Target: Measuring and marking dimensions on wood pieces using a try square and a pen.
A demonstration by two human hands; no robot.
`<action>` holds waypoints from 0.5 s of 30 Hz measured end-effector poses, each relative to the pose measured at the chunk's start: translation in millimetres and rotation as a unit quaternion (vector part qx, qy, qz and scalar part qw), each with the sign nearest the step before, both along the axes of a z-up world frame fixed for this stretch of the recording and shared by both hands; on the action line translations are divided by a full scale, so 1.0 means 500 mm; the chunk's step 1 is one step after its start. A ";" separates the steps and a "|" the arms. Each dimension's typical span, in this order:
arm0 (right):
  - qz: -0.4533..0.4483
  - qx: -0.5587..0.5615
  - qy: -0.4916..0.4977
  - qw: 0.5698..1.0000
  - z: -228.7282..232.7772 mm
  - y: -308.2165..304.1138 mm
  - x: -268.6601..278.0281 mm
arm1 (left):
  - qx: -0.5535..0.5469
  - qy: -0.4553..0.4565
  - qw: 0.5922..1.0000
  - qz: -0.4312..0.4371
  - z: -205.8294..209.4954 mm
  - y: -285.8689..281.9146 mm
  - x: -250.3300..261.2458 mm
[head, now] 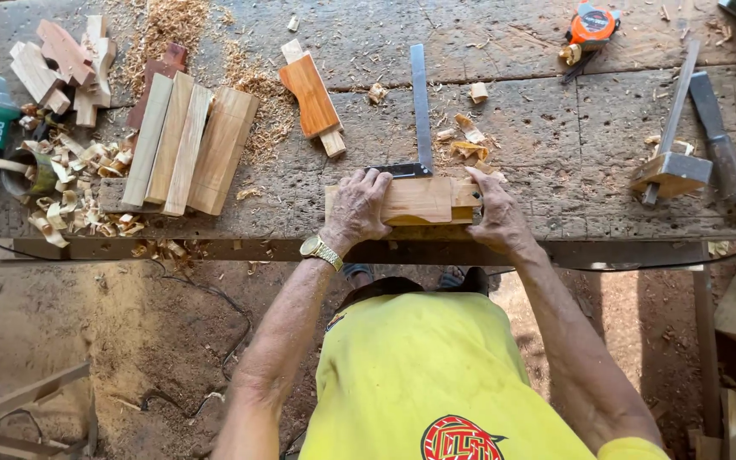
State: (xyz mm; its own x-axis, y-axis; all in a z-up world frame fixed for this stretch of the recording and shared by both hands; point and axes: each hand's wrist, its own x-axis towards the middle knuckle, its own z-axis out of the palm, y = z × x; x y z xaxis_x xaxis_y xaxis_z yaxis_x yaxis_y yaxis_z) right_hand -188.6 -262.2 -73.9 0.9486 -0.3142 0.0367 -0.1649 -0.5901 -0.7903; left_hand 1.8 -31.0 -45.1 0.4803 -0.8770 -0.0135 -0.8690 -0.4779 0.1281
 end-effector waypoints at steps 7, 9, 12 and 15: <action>-0.013 -0.052 -0.036 0.998 -0.067 -0.021 -0.005 | -0.088 -0.033 0.996 0.012 -0.036 0.010 -0.006; 0.037 -0.167 0.024 0.985 -0.086 -0.039 -0.031 | -0.095 -0.008 0.995 0.007 -0.062 0.037 0.000; 0.019 -0.111 0.022 0.993 -0.084 -0.124 -0.105 | -0.144 0.078 0.985 0.051 -0.040 0.119 0.011; -0.019 -0.277 0.115 0.954 -0.062 -0.202 -0.168 | -0.105 0.045 0.989 0.094 -0.008 0.160 0.031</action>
State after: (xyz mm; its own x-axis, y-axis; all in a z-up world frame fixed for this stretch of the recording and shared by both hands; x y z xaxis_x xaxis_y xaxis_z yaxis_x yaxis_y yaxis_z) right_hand -272.7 -363.4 -105.1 0.9398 -0.3416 -0.0005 -0.3261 -0.8967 -0.2991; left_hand 17.1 49.0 -49.2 0.6402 -0.7605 0.1088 -0.7480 -0.5848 0.3139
